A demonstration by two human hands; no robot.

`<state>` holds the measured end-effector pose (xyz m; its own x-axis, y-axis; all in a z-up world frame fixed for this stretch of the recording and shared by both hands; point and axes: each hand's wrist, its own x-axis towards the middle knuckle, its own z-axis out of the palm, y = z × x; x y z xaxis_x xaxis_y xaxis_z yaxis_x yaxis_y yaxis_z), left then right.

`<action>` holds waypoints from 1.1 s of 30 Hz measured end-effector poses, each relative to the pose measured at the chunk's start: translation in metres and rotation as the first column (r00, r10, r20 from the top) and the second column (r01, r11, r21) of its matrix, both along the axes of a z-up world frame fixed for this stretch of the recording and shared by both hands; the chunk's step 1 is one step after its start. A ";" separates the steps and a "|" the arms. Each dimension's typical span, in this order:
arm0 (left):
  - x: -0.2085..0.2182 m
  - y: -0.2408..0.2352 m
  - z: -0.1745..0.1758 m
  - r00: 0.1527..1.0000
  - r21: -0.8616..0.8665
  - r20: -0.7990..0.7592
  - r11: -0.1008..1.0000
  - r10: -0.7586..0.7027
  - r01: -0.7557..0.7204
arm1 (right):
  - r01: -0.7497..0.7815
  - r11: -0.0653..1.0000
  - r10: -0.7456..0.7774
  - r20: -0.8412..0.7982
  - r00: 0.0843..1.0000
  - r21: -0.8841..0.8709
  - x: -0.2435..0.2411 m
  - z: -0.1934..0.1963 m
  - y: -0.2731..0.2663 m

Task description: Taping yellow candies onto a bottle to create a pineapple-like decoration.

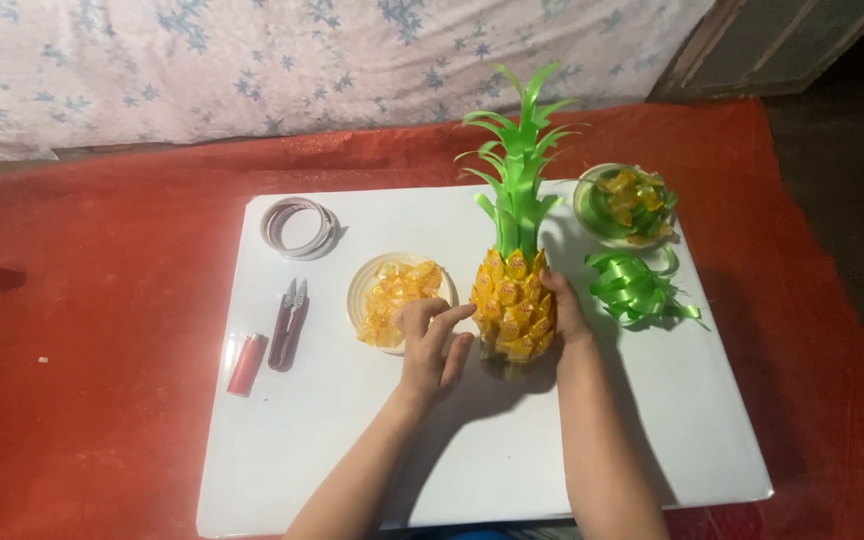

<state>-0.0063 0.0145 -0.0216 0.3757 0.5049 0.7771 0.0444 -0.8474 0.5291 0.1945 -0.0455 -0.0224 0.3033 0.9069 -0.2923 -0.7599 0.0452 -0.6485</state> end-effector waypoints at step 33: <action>-0.003 -0.001 0.014 0.999 -0.121 0.042 0.992 -0.020 0.025 | 0.259 0.838 -0.544 0.712 0.444 0.479 0.040 -0.086 0.015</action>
<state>-0.0094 0.0134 -0.0075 0.3576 0.5882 0.7253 0.0025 -0.7773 0.6291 0.2347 -0.0302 -0.1079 0.6206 0.6036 0.5006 0.2306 0.4697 -0.8522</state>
